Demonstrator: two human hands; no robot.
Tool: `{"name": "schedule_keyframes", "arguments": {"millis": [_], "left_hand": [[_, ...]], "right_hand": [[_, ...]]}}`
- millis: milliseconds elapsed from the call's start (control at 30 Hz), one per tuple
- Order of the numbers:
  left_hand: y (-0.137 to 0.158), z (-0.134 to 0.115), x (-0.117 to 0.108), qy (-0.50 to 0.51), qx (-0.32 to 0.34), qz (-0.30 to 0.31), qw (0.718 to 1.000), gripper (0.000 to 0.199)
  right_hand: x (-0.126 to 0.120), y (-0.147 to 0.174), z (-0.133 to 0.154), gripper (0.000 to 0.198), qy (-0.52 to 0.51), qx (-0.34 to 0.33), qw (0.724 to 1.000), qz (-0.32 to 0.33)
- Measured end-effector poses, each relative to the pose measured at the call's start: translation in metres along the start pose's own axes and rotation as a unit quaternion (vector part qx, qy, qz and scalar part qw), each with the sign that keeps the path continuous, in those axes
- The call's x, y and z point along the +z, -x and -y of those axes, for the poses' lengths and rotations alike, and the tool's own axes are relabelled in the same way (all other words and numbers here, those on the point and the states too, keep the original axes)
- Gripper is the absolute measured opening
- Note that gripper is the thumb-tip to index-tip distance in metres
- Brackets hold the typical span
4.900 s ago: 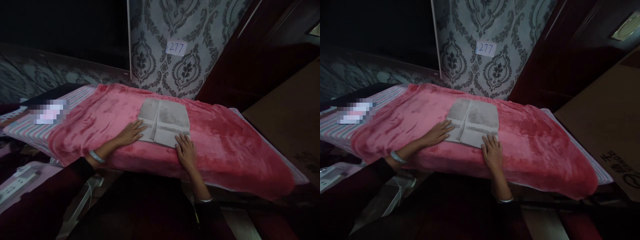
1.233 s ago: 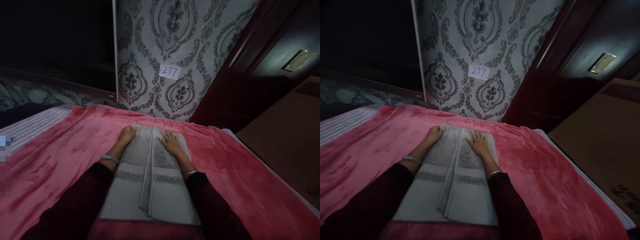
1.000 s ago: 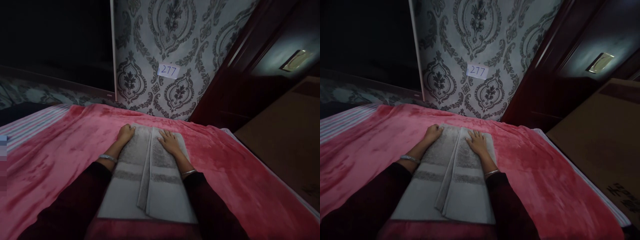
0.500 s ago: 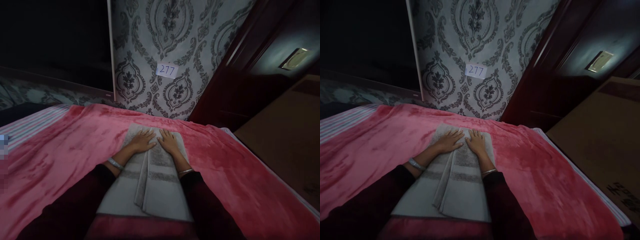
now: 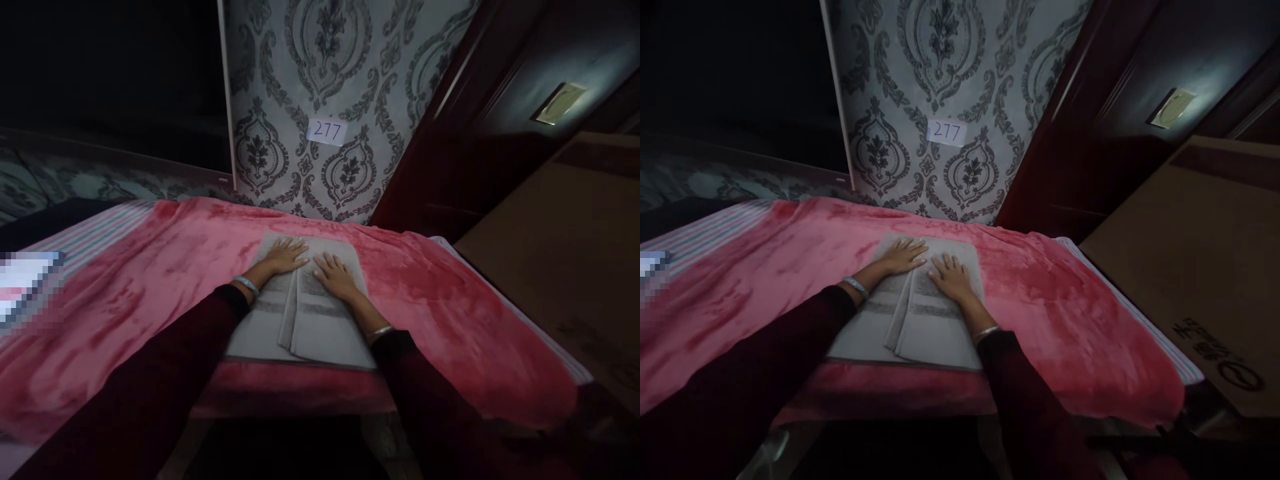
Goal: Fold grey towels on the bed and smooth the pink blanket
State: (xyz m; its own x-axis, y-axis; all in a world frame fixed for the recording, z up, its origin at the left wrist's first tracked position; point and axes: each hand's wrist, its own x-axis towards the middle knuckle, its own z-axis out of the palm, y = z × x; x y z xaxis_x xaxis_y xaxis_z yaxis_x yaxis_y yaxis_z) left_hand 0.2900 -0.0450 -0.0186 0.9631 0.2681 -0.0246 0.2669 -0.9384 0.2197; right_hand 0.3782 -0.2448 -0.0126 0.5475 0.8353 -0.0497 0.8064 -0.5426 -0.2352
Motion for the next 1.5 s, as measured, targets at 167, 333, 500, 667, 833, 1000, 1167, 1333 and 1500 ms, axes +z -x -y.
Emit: {"name": "schedule_keyframes", "arguments": {"millis": [167, 333, 500, 667, 833, 1000, 1167, 1333, 1500], "left_hand": [[0.009, -0.009, -0.01, -0.009, -0.008, 0.03, 0.999, 0.073], [0.061, -0.035, 0.01, -0.042, 0.122, -0.006, 0.992, 0.074], [0.1, -0.039, 0.035, -0.02, 0.199, -0.023, 0.98, 0.063], [0.103, -0.034, 0.036, -0.016, 0.192, -0.017, 0.981, 0.062], [0.132, -0.036, 0.038, -0.025, 0.178, -0.005, 0.984, 0.065], [0.174, -0.041, 0.036, -0.009, 0.167, 0.004, 0.986, 0.066], [0.193, -0.061, 0.034, 0.007, 0.186, -0.045, 0.981, 0.059], [0.196, -0.083, 0.052, -0.019, 0.244, -0.064, 0.967, 0.067], [0.207, -0.081, 0.072, -0.041, 0.225, -0.105, 0.968, 0.065]], "right_hand": [[0.017, 0.08, 0.002, 0.062, 0.031, -0.037, 0.999, -0.002], [0.031, 0.137, 0.01, 0.062, 0.064, -0.088, 0.994, -0.02], [0.043, 0.164, 0.018, 0.057, 0.071, -0.095, 0.99, -0.07], [0.055, 0.183, 0.019, 0.058, 0.053, -0.089, 0.989, -0.105], [0.074, 0.2, 0.015, 0.059, 0.027, -0.101, 0.982, -0.156], [0.08, 0.213, 0.008, 0.052, -0.025, -0.136, 0.971, -0.195], [0.057, 0.202, -0.007, 0.039, -0.101, -0.147, 0.956, -0.231], [0.047, 0.178, -0.012, 0.05, -0.012, -0.087, 0.971, -0.222], [0.066, 0.18, -0.01, 0.051, 0.06, -0.066, 0.98, -0.178]]}}
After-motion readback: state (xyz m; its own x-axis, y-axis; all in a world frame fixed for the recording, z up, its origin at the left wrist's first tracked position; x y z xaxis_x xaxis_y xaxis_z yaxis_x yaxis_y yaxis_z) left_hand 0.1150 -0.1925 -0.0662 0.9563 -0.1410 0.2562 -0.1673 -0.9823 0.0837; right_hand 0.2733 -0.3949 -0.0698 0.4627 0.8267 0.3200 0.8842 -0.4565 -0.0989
